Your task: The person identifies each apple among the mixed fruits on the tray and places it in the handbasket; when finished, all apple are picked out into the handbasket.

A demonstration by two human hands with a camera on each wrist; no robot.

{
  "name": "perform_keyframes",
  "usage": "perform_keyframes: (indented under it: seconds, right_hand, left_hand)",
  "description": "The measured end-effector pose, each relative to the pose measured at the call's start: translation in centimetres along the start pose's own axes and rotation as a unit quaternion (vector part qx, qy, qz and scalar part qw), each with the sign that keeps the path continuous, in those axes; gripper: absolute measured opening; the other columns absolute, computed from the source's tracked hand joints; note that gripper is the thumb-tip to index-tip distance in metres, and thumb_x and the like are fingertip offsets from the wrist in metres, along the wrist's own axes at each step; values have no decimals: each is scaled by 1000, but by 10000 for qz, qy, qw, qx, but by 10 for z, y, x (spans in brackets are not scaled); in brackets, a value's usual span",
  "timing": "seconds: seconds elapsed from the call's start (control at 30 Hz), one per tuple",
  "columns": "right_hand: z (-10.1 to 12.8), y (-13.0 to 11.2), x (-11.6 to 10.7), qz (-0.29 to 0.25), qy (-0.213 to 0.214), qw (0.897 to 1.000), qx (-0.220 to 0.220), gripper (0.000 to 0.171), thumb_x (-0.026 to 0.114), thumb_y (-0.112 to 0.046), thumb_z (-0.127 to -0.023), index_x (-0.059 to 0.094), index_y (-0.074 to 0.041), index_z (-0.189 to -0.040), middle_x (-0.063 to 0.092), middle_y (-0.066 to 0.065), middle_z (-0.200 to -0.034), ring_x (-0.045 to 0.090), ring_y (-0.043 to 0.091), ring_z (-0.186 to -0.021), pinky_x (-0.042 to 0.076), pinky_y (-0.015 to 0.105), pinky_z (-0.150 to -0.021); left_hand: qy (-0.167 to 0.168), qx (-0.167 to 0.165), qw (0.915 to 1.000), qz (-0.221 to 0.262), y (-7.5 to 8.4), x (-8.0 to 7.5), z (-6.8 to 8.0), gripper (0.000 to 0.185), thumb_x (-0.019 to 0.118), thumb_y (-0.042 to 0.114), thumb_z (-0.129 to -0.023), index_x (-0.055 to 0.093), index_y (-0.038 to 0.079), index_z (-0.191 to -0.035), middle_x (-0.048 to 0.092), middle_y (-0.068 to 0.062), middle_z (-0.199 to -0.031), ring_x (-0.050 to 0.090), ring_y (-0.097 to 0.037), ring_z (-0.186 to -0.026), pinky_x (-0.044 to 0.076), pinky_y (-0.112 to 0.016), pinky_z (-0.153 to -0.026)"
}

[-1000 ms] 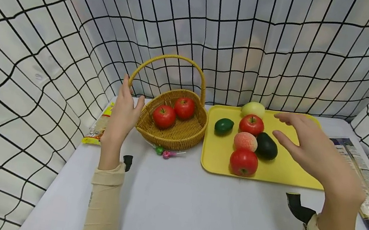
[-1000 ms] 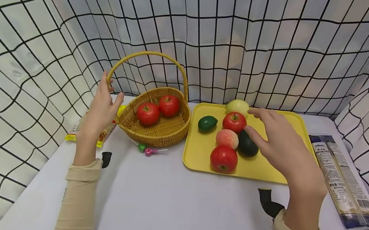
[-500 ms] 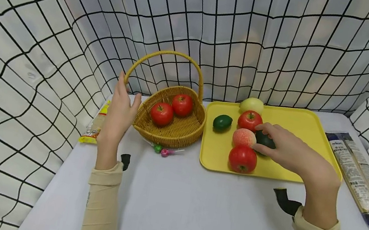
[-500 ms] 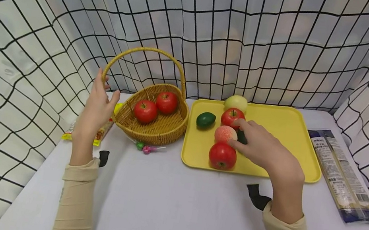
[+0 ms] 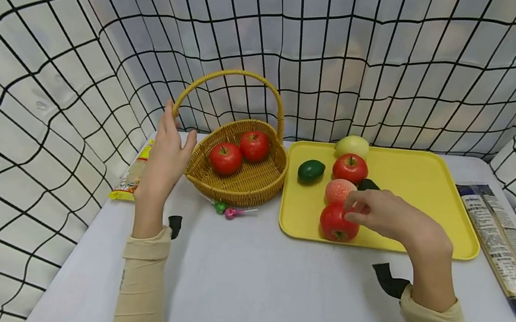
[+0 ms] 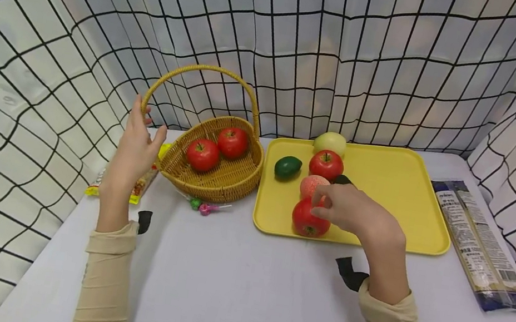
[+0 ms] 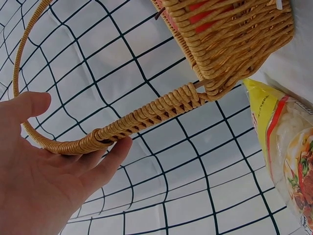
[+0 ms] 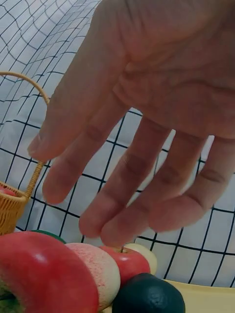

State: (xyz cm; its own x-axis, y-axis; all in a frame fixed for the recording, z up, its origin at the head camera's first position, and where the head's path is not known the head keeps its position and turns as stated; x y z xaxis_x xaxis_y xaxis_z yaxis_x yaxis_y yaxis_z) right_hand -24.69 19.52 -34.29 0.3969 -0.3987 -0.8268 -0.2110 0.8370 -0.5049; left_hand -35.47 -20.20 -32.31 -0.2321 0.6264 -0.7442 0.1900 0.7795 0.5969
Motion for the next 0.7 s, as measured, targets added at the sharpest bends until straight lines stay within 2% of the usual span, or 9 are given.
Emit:
perform_keyframes:
  seconds: [0.13,0.33,0.57,0.63,0.7]
  right_hand:
    - [-3,-1,9,24,-393,9991,139,20,67,-27,-98,73,-13,-110,67,2,-94,59,18,-91,53,33,-79]
    - [-6,-2,15,71,-589,9980,216,23,68,-28,-98,76,-11,-111,69,3,-98,59,18,-93,56,36,-83]
    - [-8,-2,15,-25,-493,9987,137,24,64,-26,-100,78,-9,-110,71,4,-95,59,17,-89,56,36,-83]
    - [-10,-2,13,-22,-357,9994,23,21,65,-24,-100,77,-9,-106,68,3,-91,58,17,-87,54,34,-79]
    - [-12,-2,12,39,-207,9997,-112,22,65,-23,-100,76,-7,-111,70,5,-97,60,18,-91,56,37,-81]
  left_hand:
    - [0,-8,10000,-7,0,0,0,83,43,42,-108,-12,22,-166,20,-15,-170,41,-36,-148,40,-59,-118]
    - [21,64,10000,-36,2,0,-1,82,41,45,-108,-13,22,-165,19,-15,-171,40,-35,-149,39,-58,-119]
    - [33,88,10000,-21,0,0,-1,82,42,43,-108,-14,22,-165,18,-15,-171,40,-36,-149,39,-59,-118]
    - [12,58,10000,-17,0,0,0,83,41,44,-108,-14,22,-165,18,-16,-171,40,-36,-149,39,-60,-118]
    - [-9,19,10000,-28,0,-1,1,83,41,44,-108,-15,23,-165,18,-17,-171,40,-37,-148,40,-60,-117]
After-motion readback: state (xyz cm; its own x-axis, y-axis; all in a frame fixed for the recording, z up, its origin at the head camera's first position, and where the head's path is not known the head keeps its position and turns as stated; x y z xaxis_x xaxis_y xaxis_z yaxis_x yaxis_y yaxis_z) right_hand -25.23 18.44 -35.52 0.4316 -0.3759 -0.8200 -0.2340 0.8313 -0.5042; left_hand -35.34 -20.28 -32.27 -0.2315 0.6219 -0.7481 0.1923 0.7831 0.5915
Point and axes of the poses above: each hand's wrist, its own z-axis away from the middle knuckle, its own x-axis out of the palm, y = z × x, the point moved 6 cm from there along -z, towards the middle knuckle
